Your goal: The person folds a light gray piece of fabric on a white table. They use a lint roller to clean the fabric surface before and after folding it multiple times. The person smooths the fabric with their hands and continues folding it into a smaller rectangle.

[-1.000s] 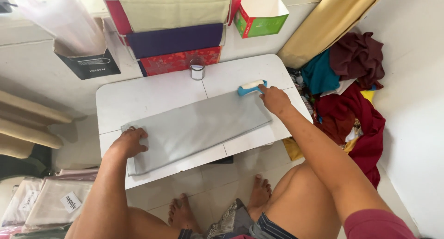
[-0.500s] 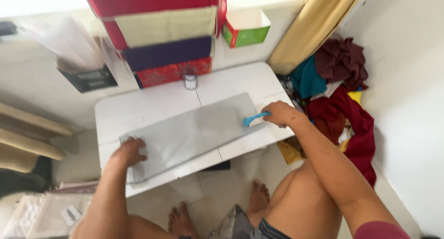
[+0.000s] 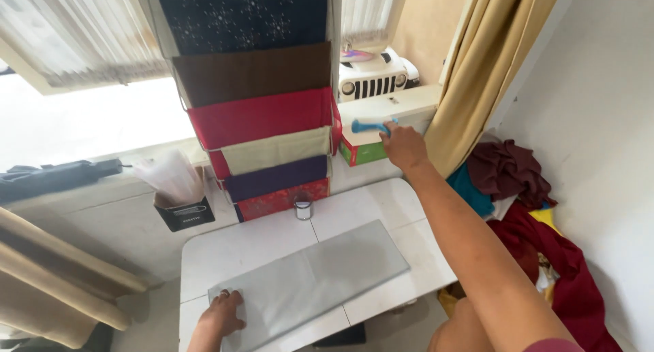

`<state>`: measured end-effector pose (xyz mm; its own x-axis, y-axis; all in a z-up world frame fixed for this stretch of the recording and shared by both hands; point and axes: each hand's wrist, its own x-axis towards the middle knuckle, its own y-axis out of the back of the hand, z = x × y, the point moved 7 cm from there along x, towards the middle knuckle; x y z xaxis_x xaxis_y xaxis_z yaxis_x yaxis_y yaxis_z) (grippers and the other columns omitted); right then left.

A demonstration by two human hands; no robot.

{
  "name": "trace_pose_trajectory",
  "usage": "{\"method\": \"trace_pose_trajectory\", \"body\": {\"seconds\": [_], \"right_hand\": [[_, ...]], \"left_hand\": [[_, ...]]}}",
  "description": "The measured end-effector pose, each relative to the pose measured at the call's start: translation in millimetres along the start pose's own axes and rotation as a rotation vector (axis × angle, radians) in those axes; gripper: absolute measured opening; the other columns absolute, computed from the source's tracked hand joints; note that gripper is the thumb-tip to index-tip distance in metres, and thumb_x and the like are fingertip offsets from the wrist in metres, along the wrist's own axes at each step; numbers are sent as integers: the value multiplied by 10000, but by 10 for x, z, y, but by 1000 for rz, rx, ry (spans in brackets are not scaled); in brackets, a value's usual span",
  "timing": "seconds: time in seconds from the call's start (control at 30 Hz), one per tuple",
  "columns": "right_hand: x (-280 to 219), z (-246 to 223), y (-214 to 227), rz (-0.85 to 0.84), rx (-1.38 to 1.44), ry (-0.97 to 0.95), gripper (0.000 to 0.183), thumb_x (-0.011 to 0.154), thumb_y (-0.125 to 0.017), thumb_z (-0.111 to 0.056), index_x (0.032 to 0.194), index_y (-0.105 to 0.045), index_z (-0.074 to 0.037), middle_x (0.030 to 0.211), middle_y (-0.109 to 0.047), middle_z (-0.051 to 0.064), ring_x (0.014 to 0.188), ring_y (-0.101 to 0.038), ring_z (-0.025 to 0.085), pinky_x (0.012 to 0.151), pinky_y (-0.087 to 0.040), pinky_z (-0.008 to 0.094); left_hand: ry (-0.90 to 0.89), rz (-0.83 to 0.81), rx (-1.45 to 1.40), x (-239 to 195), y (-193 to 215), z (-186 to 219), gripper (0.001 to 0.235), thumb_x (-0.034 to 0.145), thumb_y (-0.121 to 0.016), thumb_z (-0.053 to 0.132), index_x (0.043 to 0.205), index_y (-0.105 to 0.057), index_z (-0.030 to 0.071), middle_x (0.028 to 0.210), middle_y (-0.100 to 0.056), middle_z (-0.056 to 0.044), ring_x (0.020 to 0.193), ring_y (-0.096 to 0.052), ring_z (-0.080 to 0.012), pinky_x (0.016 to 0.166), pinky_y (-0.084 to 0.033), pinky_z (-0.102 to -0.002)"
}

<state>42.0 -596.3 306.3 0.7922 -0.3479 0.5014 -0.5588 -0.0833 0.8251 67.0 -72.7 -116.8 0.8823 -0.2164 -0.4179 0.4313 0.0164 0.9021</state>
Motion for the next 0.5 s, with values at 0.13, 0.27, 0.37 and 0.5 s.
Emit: {"method": "trace_pose_trajectory", "body": {"seconds": [0.13, 0.27, 0.37, 0.5], "right_hand": [[170, 67, -585, -257, -183, -36, 335, 1017, -549, -348, 1288, -683, -206, 1082, -743, 139, 969, -720, 351, 834, -573, 468], [222, 152, -814, -341, -254, -49, 328, 1014, -550, -355, 1275, -704, -228, 1148, -742, 96, 1038, -710, 315, 868, -549, 447], [122, 18, -575, -191, -320, 35, 697, 1004, -486, -631, 1501, -505, -142, 1139, -679, 185, 984, -697, 338, 796, -554, 448], [-796, -450, -102, 424, -124, 361, 628, 1022, -629, -456, 1469, -468, -46, 1307, -469, 189, 1113, -474, 360, 993, -348, 517]], "left_hand": [[45, -85, 72, -164, 73, 97, 1028, 608, -994, 406, 1468, -437, 321, 1601, -366, 43, 1459, -419, -171, 1187, -454, -369], [20, -131, 73, -195, -6, 137, 1294, 470, -1040, 579, 1522, -381, 211, 1632, -322, -53, 1480, -393, -251, 1201, -429, -406], [-4, -150, 43, -208, -4, 121, 1269, 529, -1003, 695, 1541, -388, 239, 1632, -318, -87, 1469, -416, -291, 1193, -439, -438], [-6, -188, -22, 64, -236, 51, 1284, 493, -986, 736, 1525, -435, 207, 1625, -330, -120, 1481, -399, -312, 1202, -416, -449]]}}
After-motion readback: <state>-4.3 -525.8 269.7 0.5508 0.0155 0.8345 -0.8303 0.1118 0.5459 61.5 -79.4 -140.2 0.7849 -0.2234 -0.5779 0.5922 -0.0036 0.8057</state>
